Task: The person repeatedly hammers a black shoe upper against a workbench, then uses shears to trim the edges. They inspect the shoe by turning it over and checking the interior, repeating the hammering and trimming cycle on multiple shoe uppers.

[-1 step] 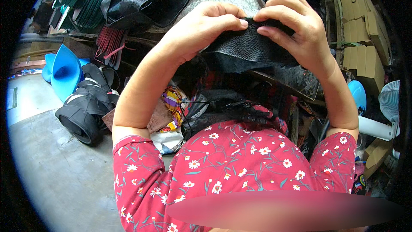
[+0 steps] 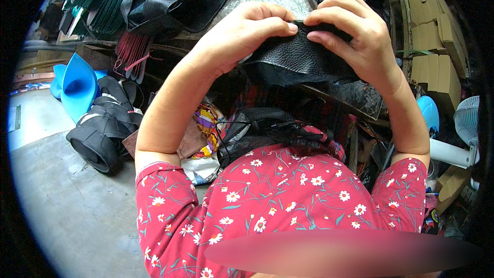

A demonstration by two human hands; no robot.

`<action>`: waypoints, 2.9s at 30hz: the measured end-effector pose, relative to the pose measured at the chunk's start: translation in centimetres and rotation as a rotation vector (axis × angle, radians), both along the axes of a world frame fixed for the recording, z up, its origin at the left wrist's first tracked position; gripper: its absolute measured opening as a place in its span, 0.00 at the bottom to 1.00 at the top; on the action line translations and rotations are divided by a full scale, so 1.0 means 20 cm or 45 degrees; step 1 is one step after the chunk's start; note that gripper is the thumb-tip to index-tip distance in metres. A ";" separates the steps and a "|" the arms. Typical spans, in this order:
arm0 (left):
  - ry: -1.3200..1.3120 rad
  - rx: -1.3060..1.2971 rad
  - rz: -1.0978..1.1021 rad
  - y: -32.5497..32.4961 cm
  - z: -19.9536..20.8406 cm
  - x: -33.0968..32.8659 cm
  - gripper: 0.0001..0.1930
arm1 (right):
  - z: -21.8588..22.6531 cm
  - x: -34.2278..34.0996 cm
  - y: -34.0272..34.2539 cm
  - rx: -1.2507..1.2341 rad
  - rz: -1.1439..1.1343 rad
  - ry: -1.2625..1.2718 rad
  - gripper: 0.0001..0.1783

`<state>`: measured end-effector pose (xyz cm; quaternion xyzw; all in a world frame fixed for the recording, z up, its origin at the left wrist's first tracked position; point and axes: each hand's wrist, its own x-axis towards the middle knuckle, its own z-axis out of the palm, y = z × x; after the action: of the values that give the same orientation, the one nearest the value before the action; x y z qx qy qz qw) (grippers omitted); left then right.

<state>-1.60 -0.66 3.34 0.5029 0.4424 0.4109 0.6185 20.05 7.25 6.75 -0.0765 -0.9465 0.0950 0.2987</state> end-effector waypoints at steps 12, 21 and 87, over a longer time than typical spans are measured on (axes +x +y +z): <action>0.135 0.239 0.096 0.05 -0.12 0.07 0.13 | -0.10 -0.03 -0.01 0.237 -0.185 -0.039 0.09; 0.428 0.260 0.059 0.06 -0.11 0.06 0.12 | -0.17 -0.02 -0.01 -0.161 -0.156 0.068 0.05; 0.330 0.754 0.720 0.03 -0.13 -0.14 0.12 | -0.23 0.11 0.20 -2.048 -0.191 0.483 0.15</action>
<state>-4.48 -0.15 0.83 0.5650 0.4998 0.6070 0.2499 22.35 11.34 2.06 -0.3125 -0.5154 0.7341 0.3129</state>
